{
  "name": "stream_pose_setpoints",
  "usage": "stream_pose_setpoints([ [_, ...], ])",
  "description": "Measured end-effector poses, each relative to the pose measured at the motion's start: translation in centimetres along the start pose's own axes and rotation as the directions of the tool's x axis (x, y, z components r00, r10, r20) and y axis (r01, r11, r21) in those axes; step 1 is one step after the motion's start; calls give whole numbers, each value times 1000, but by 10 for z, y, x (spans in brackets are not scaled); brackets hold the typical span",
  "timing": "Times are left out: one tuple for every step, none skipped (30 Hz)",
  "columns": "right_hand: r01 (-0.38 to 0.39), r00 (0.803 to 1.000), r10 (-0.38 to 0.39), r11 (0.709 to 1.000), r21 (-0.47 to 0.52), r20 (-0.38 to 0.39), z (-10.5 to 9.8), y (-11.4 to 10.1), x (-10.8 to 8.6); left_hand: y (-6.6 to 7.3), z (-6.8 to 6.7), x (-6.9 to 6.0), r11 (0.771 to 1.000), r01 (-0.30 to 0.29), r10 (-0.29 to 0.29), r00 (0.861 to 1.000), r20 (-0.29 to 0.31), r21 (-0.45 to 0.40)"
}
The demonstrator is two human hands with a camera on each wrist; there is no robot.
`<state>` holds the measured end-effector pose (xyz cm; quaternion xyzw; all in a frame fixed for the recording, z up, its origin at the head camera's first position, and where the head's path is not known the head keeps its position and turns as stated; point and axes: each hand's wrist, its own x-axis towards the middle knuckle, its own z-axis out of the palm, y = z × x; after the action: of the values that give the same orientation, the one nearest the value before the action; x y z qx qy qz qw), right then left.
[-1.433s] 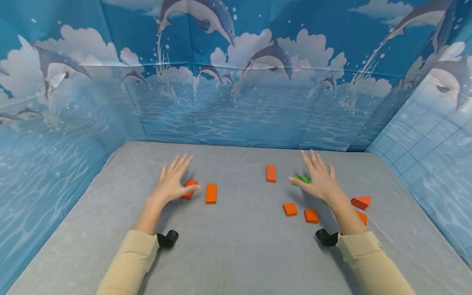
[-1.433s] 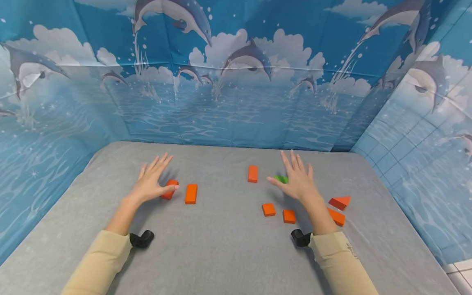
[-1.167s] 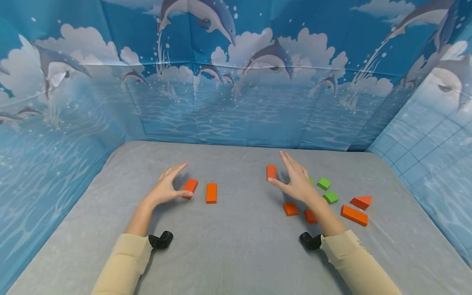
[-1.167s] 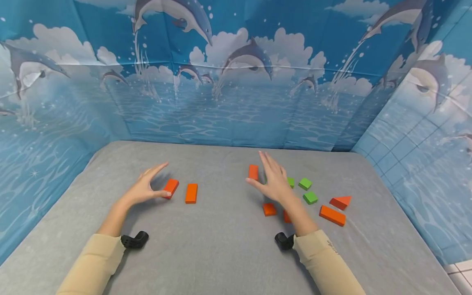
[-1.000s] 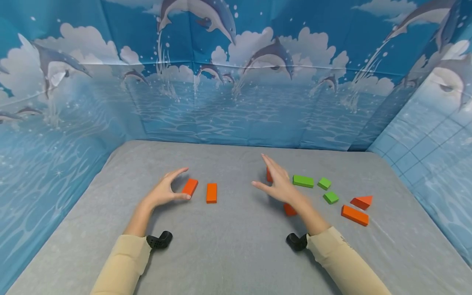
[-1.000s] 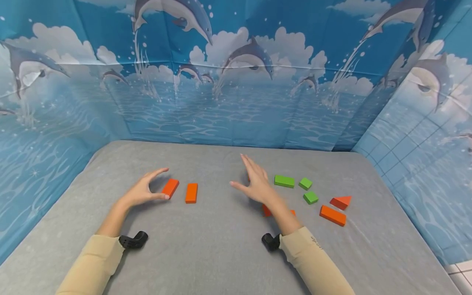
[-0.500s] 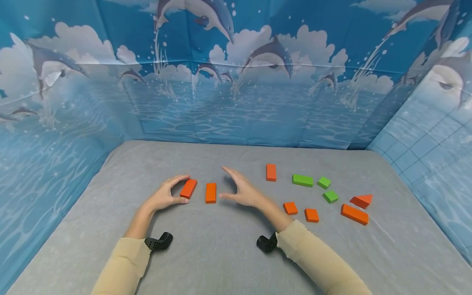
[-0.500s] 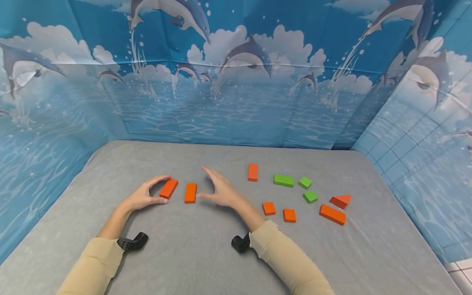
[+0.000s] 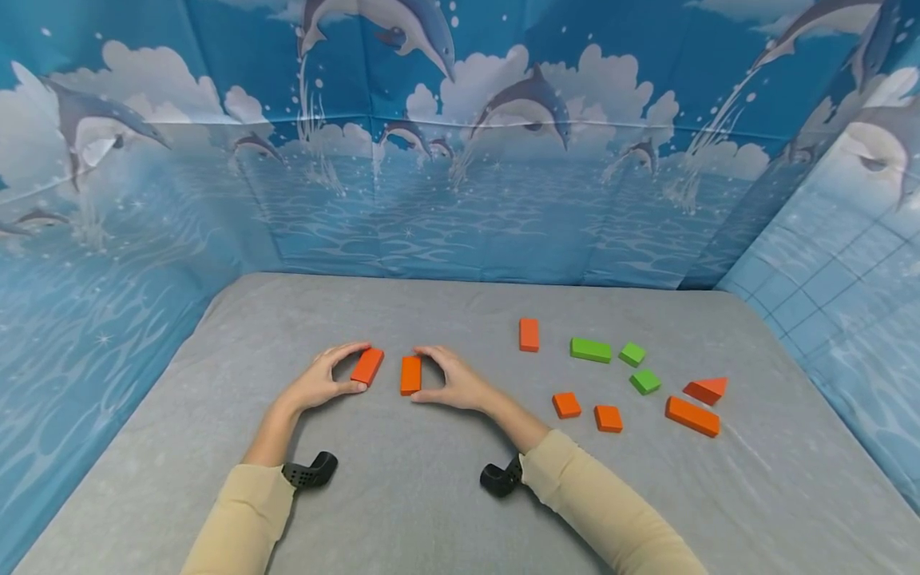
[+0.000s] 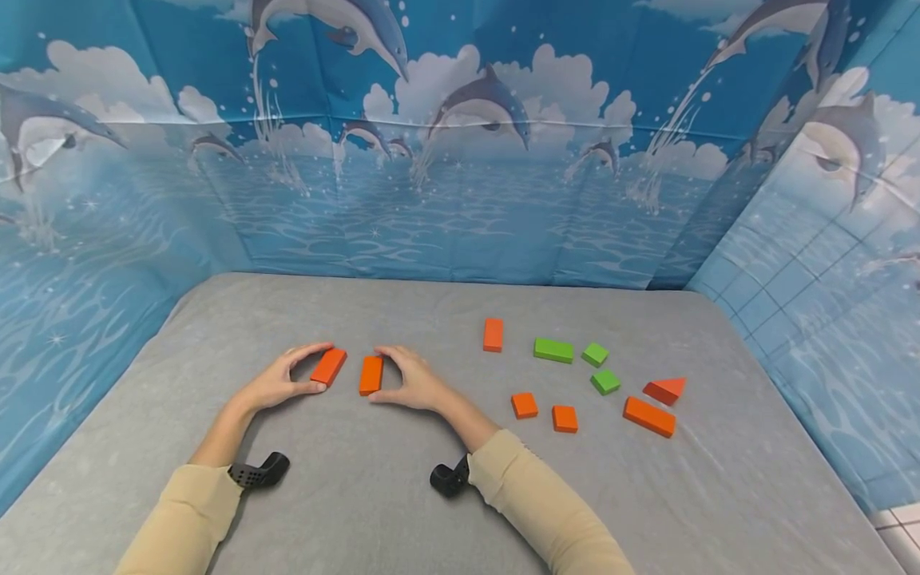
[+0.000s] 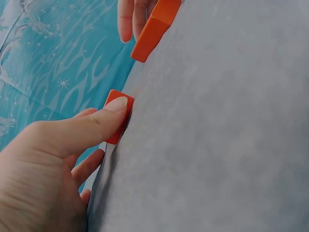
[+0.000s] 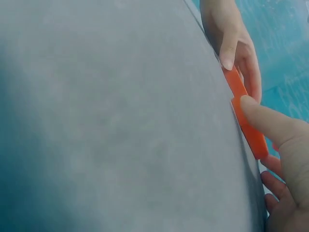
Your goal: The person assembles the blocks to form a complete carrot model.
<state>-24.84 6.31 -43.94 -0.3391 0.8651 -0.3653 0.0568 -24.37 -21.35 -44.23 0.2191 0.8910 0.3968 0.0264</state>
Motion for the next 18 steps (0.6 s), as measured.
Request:
stream_pose_setpoints([
  [-2,1000,2,1000,-13,2,1,0,0,0,0,0,1000,4,-4,1000,-1,-1],
  [-6,1000,6,1000,-24,4,1,-1,0,-1,0,0,1000,7,-7,1000,-1,-2],
  [-11,1000,11,999,-34,7,1,-1,0,-1,0,0,1000,10,-10,1000,0,-5],
  [-17,1000,18,999,-45,8,2,-1,0,-1,0,0,1000,12,-12,1000,0,-5],
  [-26,1000,26,998,-56,9,2,-2,0,-1,0,0,1000,14,-14,1000,1,-5],
  [-30,1000,31,998,-64,6,3,-2,0,-2,0,1,1000,17,-17,1000,2,-5],
  [-35,999,35,997,-73,3,3,-2,1,-2,0,1,1000,19,-19,1000,3,-5],
  [-36,999,36,997,-75,-3,4,-2,1,-2,0,0,1000,22,-22,1000,3,-6],
  [-36,999,35,996,-77,-9,4,-3,1,-2,0,0,1000,25,-25,1000,4,-7],
  [-35,999,34,997,-76,-16,5,-3,1,-2,0,0,1000,28,-28,1000,4,-8],
  [-32,999,31,997,-67,-23,5,-3,2,-2,0,0,999,30,-30,1000,4,-10],
  [-29,999,28,998,-55,-30,5,-3,2,-2,0,-1,999,34,-34,999,4,-9],
  [-27,999,25,999,-39,-37,5,-3,1,-1,0,-1,999,37,-37,999,5,-10],
  [-22,999,22,1000,-12,-44,5,-2,1,-1,0,-1,999,40,-40,999,6,-10],
  [-15,998,16,1000,14,-53,4,-2,0,-1,0,-1,999,44,-44,999,7,-10],
  [-8,998,11,999,39,-62,3,-1,-1,-1,0,-1,999,46,-46,999,8,-10],
  [1,997,4,998,66,-72,1,-1,-2,0,0,-2,999,49,-49,999,9,-10],
  [8,997,-1,996,91,-81,-1,0,-4,0,0,-2,999,51,-51,999,10,-9],
])
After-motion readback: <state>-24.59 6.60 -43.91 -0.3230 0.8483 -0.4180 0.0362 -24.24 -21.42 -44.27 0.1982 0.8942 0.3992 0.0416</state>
